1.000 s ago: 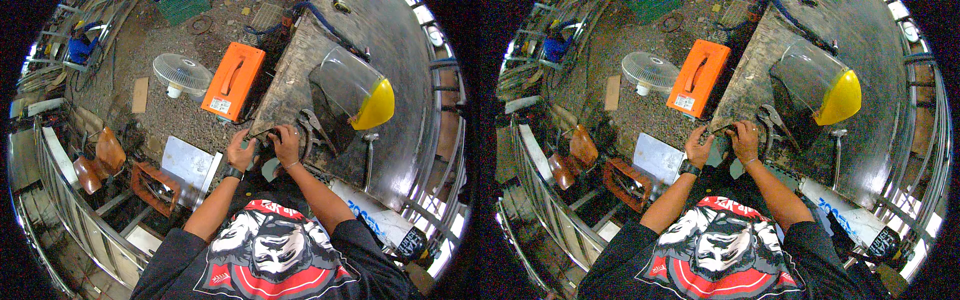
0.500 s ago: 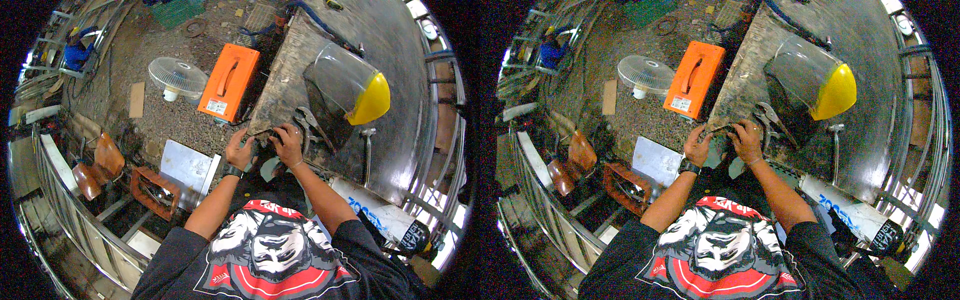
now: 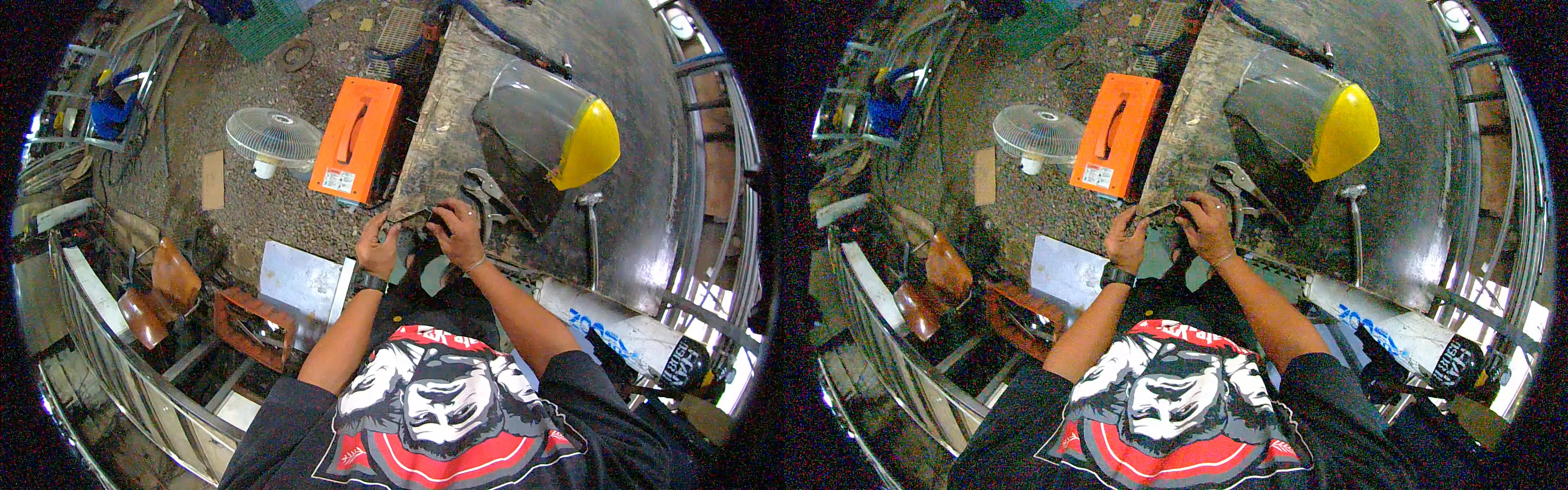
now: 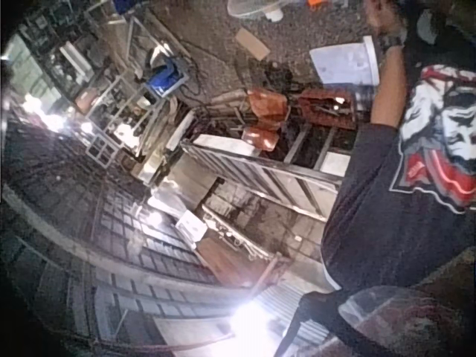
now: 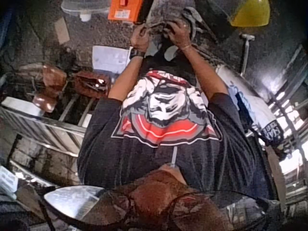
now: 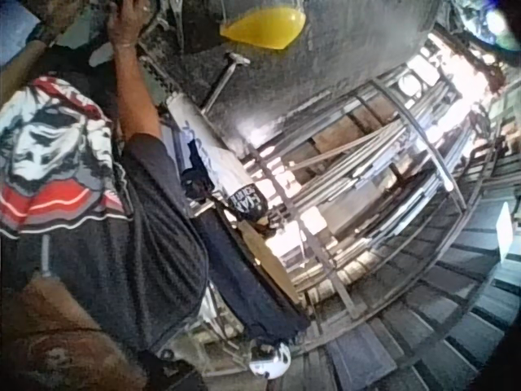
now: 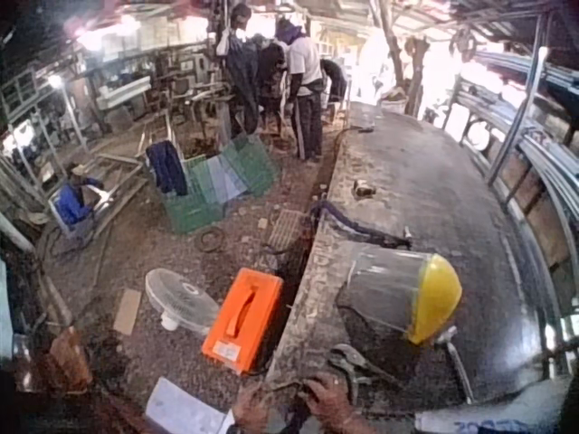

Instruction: The person uses pliers to grip a small metal piece and a hammer to repeatedly strike and shape it on a workbench. The person adjusts the grip and orientation of the metal piece between strikes.

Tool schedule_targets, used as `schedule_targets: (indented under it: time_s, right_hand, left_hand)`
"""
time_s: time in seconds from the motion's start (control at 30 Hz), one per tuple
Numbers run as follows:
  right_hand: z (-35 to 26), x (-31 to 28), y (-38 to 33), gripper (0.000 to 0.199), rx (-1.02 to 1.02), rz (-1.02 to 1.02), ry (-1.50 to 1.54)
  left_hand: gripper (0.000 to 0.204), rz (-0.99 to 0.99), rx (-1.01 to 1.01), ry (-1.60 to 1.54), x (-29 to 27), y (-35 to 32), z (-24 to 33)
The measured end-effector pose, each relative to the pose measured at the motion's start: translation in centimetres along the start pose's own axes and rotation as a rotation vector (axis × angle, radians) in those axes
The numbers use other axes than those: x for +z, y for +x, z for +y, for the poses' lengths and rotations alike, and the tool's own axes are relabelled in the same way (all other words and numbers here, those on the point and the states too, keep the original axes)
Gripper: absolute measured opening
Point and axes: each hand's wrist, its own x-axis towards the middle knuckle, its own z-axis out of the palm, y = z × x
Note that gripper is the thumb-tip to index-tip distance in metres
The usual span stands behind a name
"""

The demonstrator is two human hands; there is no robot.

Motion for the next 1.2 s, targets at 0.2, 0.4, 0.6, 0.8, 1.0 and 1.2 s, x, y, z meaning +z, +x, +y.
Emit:
schedule_targets:
  time_s: [0.2,0.4,0.6,0.8,1.0,1.2]
  right_hand:
    - [0.1,0.3,-0.1,0.036,-0.003,0.021,-0.022]
    - [0.3,0.3,0.0,0.033,0.004,0.015,-0.012]
    - [0.0,0.1,0.3,0.031,0.004,0.001,0.005]
    - [0.0,0.0,0.2,0.032,0.014,-0.013,0.01]
    - [0.2,0.0,0.0,0.034,0.022,-0.021,-0.015]
    - [0.0,0.1,0.1,0.034,0.0,0.017,-0.044]
  left_hand:
    - [0.04,-0.014,-0.044,0.003,-0.1,0.0,0.3]
    - [0.042,-0.028,-0.02,-0.006,0.2,-0.4,-1.0]
    - [0.041,-0.035,0.001,0.017,-0.1,-0.1,-0.5]
    - [0.037,-0.037,-0.034,-0.001,0.0,-0.2,-0.9]
    - [0.038,-0.046,-0.066,-0.018,0.0,-0.1,-0.4]
    - [0.039,-0.036,-0.058,0.027,-0.3,-0.1,0.1]
